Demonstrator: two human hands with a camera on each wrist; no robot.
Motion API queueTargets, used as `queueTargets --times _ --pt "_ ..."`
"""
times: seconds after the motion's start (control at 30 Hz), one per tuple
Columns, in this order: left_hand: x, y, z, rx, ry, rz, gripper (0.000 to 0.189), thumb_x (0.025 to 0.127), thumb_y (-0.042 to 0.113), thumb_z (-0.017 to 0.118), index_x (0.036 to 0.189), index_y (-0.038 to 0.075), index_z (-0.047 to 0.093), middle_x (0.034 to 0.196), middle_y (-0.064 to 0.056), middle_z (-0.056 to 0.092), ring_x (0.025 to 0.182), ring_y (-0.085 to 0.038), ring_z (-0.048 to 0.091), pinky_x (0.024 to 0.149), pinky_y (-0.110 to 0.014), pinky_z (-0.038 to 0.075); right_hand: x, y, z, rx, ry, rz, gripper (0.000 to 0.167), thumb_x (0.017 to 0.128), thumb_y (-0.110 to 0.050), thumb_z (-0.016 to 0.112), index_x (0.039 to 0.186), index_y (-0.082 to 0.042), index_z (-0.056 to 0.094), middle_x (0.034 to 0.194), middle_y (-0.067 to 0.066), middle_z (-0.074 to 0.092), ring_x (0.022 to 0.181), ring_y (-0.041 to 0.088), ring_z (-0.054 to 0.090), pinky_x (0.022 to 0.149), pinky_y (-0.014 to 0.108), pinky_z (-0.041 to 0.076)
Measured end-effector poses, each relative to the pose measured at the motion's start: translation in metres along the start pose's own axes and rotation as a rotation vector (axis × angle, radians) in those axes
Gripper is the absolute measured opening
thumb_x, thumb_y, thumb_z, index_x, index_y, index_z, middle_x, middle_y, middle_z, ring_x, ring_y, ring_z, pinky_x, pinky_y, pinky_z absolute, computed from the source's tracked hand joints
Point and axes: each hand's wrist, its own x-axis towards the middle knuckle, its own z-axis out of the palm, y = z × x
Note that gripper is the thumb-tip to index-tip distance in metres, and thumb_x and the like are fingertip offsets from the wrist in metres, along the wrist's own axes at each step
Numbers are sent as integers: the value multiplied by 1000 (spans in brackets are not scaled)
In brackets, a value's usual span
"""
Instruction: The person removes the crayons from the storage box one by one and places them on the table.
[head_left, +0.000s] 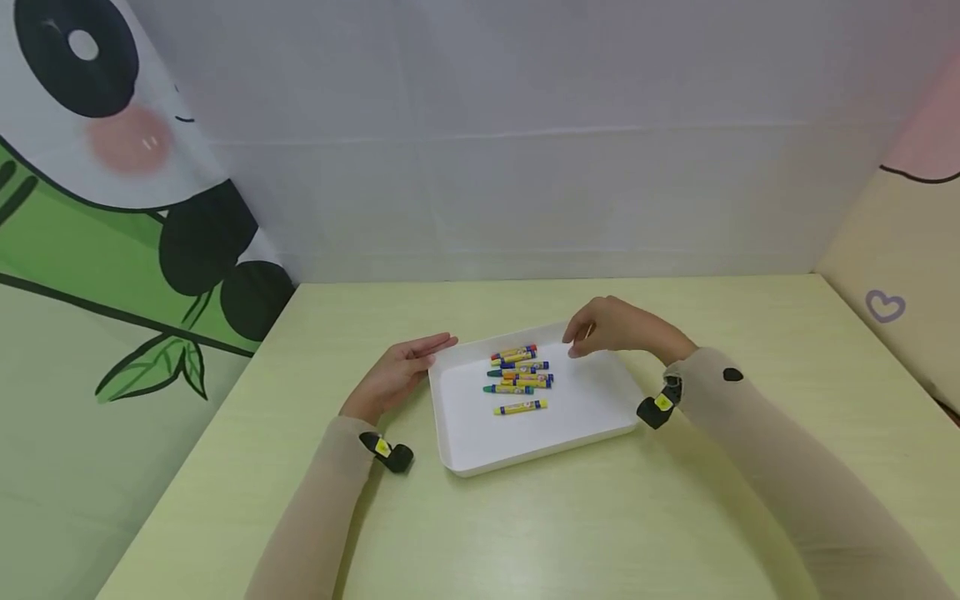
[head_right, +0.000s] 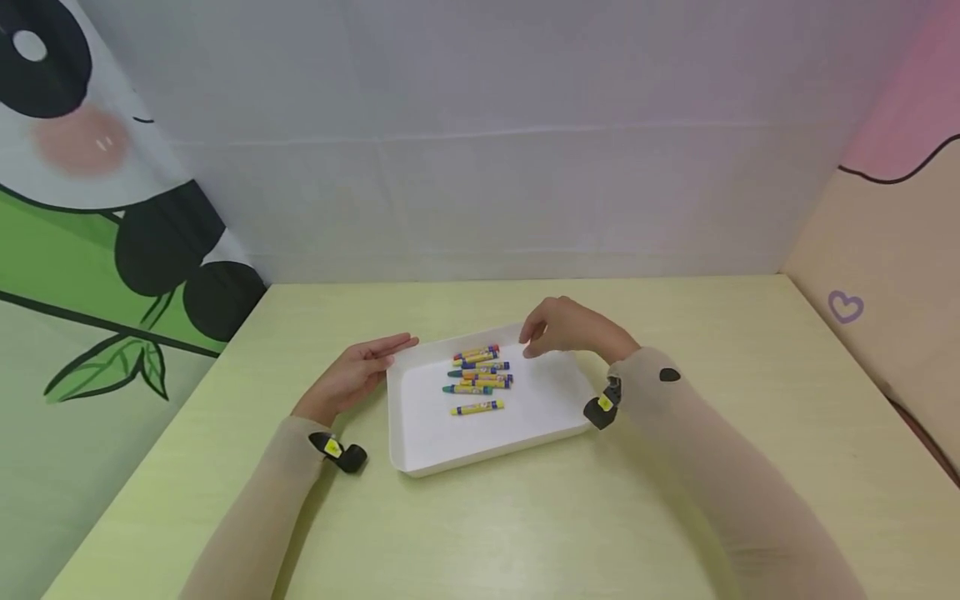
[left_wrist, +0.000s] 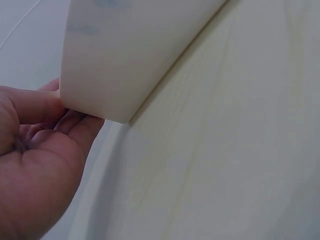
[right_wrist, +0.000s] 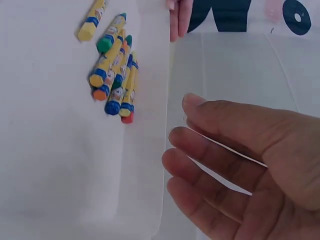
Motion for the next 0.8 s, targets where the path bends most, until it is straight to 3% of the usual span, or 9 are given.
queueTargets --times 0.43,0.8 --pt "-1 1 0 5 -10 11 46 101 -2 38 147 6 39 151 -9 41 143 -24 33 115 -39 31 24 -38 29 -132 -227 -151 4 82 -14 76 86 -13 75 83 -5 68 76 8 56 68 21 49" --pt "1 -1 -2 -12 -38 29 46 101 -2 37 147 4 38 152 -11 39 143 -24 33 114 -39 32 37 -39 49 -191 -330 -121 8 79 -18 80 83 -17 73 84 -7 63 80 10 51 74 23 45"
